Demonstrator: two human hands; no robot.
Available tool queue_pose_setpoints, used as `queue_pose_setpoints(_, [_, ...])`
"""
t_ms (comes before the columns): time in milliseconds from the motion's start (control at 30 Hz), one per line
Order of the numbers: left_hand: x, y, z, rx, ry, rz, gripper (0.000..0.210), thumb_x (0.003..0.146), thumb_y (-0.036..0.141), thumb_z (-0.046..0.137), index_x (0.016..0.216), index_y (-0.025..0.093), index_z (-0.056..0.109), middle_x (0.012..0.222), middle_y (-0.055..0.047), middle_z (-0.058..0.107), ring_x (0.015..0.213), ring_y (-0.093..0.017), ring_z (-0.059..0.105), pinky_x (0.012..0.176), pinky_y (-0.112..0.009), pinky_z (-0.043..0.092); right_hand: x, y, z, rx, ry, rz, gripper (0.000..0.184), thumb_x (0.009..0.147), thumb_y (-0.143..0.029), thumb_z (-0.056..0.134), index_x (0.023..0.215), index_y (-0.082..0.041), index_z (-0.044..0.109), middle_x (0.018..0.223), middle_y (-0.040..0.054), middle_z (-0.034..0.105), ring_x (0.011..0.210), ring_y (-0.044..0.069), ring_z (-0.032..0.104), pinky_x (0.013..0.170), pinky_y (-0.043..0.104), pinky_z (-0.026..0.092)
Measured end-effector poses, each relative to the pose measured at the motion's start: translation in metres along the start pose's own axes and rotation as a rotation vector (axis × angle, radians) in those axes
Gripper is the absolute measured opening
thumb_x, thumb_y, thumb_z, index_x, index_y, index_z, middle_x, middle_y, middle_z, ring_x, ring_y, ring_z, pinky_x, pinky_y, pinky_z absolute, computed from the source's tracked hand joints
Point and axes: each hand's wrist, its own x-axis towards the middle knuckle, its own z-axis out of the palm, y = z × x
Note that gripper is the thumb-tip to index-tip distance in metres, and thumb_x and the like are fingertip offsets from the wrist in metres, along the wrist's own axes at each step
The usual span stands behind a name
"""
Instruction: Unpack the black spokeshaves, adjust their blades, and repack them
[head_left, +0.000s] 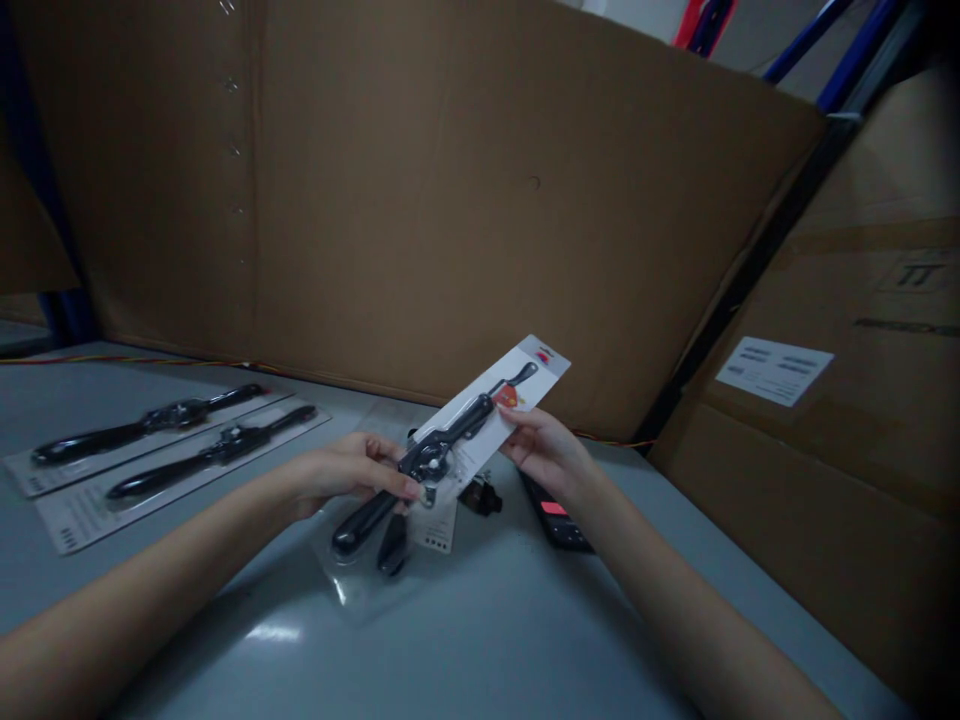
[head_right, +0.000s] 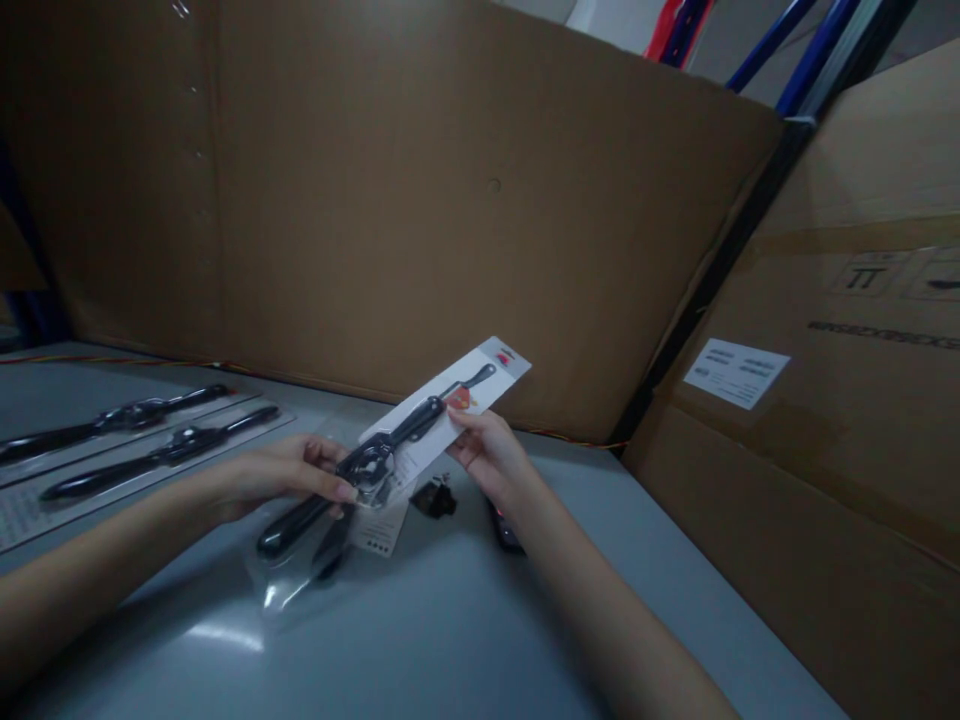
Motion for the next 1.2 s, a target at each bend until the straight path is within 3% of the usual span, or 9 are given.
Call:
queue_pose_setpoints(267, [-0.004,0.003,-0.011,0.07,0.023,0.008,0.021,0.06,0.027,0.071,0.077,0.015,0.066,0.067,-0.001,0.067,0.065,-0.014,0.059,0.065,-0.025,0.04,0.028,-0.033,-0.051,0.094,0.257,-0.236,0.012,0.082,-0.009,0.048,0.08,-0.018,0.056,0.071,-0.0019,0.067,0.063,0.01,0.063,0.058,0.021,0.053])
queue_pose_setpoints(367, [-0.006,0.006,-0.016,0.005,0.105,0.002,0.021,0.059,0.028,0.072,0.074,0.015,0.065,0.068,-0.001,0.066,0.065,-0.014,0.059,0.065,-0.025,0.04,0.035,-0.041,-0.071,0.067,0.344,-0.345,0.012,0.082,-0.01,0.047,0.081,-0.019,0.055,0.072,-0.0023,0.066,0.065,0.01,0.063,0.06,0.023,0.054])
queue_pose_setpoints(467, [-0.006,0.008,-0.022,-0.091,0.258,-0.001,0.025,0.058,0.03,0.073,0.075,0.014,0.064,0.07,-0.002,0.066,0.065,-0.013,0.059,0.062,-0.023,0.04,0.037,-0.037,-0.079,-0.106,0.427,-0.399,0.01,0.076,-0.011,0.054,0.083,-0.018,0.056,0.073,-0.0008,0.066,0.065,0.012,0.063,0.058,0.025,0.053])
queue_pose_setpoints(600, [-0.005,0.005,-0.028,-0.235,0.451,-0.028,0.033,0.054,0.03,0.076,0.078,0.012,0.063,0.073,-0.004,0.067,0.067,-0.014,0.06,0.062,-0.023,0.041,0.035,-0.01,-0.062,-0.531,0.242,-0.312,0.024,0.065,-0.015,0.064,0.088,-0.015,0.055,0.075,0.0042,0.066,0.062,0.018,0.063,0.053,0.028,0.052])
queue_pose_setpoints(733, [-0.004,0.004,-0.032,-0.294,0.511,-0.002,0.033,0.053,0.028,0.076,0.078,0.011,0.064,0.075,-0.006,0.067,0.067,-0.014,0.059,0.064,-0.025,0.043,0.032,0.019,-0.034,-0.697,0.187,-0.355,0.054,0.059,-0.013,0.066,0.108,-0.016,0.043,0.09,0.0066,0.064,0.071,0.018,0.064,0.061,0.028,0.052])
queue_pose_setpoints(833, [-0.005,0.004,-0.033,-0.293,0.53,0.013,0.033,0.054,0.027,0.076,0.08,0.011,0.064,0.077,-0.006,0.066,0.069,-0.014,0.059,0.065,-0.025,0.043,0.035,0.035,-0.025,-0.767,0.144,-0.266,0.067,0.058,-0.012,0.066,0.117,-0.018,0.033,0.087,0.0054,0.065,0.064,0.017,0.063,0.055,0.027,0.05])
queue_pose_setpoints(967, [-0.006,0.002,-0.033,-0.281,0.521,0.03,0.033,0.055,0.028,0.075,0.081,0.012,0.064,0.078,-0.006,0.066,0.071,-0.014,0.059,0.065,-0.026,0.044,0.041,0.049,-0.023,-0.853,0.118,-0.199,0.057,0.057,-0.014,0.068,0.106,-0.02,0.042,0.062,-0.0019,0.062,0.043,0.014,0.055,0.039,0.023,0.041])
queue_pose_setpoints(1067, [-0.006,0.002,-0.032,-0.28,0.515,0.029,0.032,0.055,0.029,0.075,0.08,0.012,0.064,0.075,-0.004,0.065,0.069,-0.014,0.058,0.064,-0.025,0.043,0.04,0.054,-0.018,-0.964,0.018,-0.161,0.042,0.06,-0.024,0.069,0.097,-0.02,0.05,0.05,-0.0048,0.058,0.032,0.011,0.046,0.035,0.021,0.033])
queue_pose_setpoints(1200, [-0.009,0.007,-0.026,-0.304,0.494,-0.007,0.032,0.056,0.029,0.075,0.08,0.011,0.062,0.072,-0.004,0.064,0.066,-0.013,0.057,0.062,-0.025,0.042,0.037,0.049,-0.004,-1.118,-0.01,-0.286,0.024,0.06,-0.03,0.071,0.079,-0.021,0.059,0.054,-0.0009,0.06,0.049,0.013,0.054,0.047,0.022,0.036])
